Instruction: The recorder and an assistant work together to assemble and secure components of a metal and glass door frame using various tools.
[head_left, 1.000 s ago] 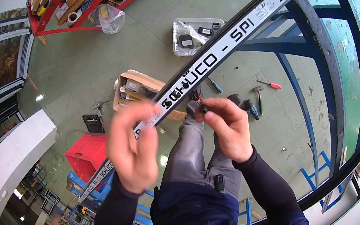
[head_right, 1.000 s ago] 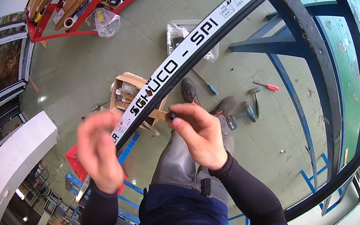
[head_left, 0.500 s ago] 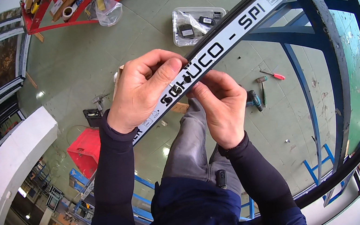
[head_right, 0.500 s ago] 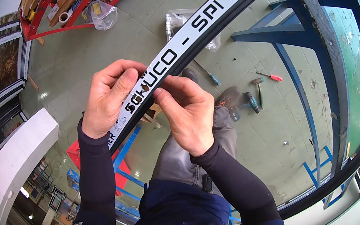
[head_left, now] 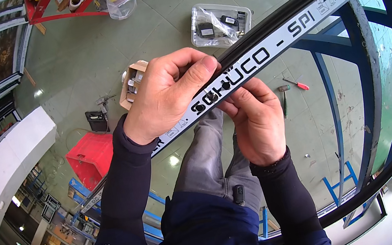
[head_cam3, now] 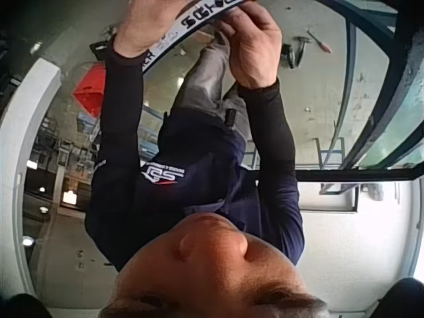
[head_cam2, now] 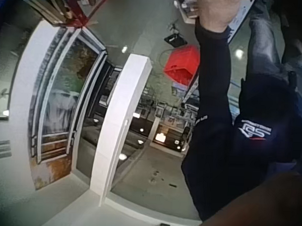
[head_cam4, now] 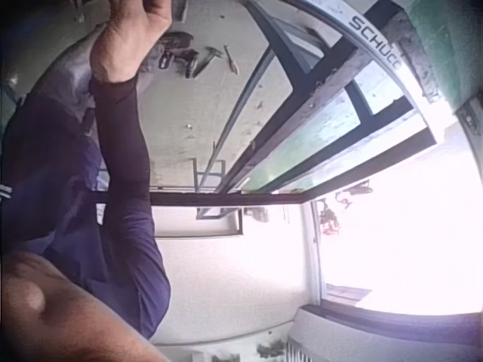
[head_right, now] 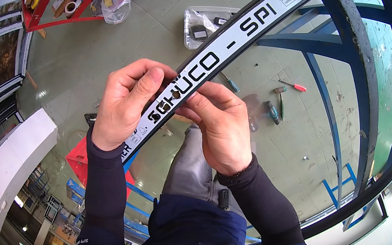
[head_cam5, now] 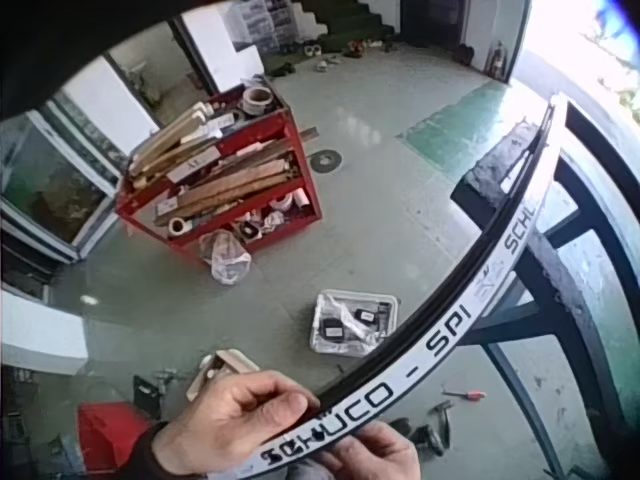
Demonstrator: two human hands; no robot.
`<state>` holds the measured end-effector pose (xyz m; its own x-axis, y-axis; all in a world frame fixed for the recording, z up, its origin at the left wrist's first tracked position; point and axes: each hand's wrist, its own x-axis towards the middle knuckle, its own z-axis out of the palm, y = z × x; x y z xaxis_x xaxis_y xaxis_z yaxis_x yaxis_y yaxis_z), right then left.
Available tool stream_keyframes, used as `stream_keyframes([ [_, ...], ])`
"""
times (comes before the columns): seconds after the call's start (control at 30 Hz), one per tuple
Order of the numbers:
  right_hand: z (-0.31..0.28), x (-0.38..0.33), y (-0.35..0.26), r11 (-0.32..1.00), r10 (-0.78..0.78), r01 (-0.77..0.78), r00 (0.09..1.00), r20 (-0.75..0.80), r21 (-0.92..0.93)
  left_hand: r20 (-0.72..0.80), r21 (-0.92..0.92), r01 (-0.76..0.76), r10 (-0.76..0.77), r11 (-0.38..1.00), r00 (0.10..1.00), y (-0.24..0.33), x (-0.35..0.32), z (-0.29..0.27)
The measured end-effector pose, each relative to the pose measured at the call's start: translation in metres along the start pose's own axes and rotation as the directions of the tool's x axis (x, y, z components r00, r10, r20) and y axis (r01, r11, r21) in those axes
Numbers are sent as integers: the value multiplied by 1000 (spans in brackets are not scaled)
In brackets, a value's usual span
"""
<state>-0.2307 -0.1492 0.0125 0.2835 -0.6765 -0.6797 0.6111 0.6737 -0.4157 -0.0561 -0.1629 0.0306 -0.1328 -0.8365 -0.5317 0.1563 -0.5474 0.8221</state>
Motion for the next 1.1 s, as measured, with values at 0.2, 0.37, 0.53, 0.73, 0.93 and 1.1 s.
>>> stream_keyframes([
  [0.2, 7, -2, 4, 998, -65, 63, 995, -73, -29, 8, -6, -1, 1, 1000, 1000, 2, 0, -1],
  [0.37, 7, -4, 7, 995, -97, 96, 988, -118, -8, 27, -12, -36, 36, 999, 999, -3, 2, -2],
  [0.53, 7, -4, 7, 982, -154, 144, 985, -73, -126, -24, 2, -80, 80, 997, 996, -1, 3, 1],
  [0.73, 0, -2, 5, 984, -158, 158, 987, 6, -87, 35, -44, -70, 72, 997, 997, -3, 4, -1],
  [0.93, 2, -7, 4, 991, -122, 121, 993, 0, 60, 45, 4, -40, 39, 999, 998, 1, 3, 2],
  [1.1, 7, -9, 9, 988, -153, 154, 988, -12, 32, 43, 84, -126, 123, 988, 991, -3, 1, -3],
])
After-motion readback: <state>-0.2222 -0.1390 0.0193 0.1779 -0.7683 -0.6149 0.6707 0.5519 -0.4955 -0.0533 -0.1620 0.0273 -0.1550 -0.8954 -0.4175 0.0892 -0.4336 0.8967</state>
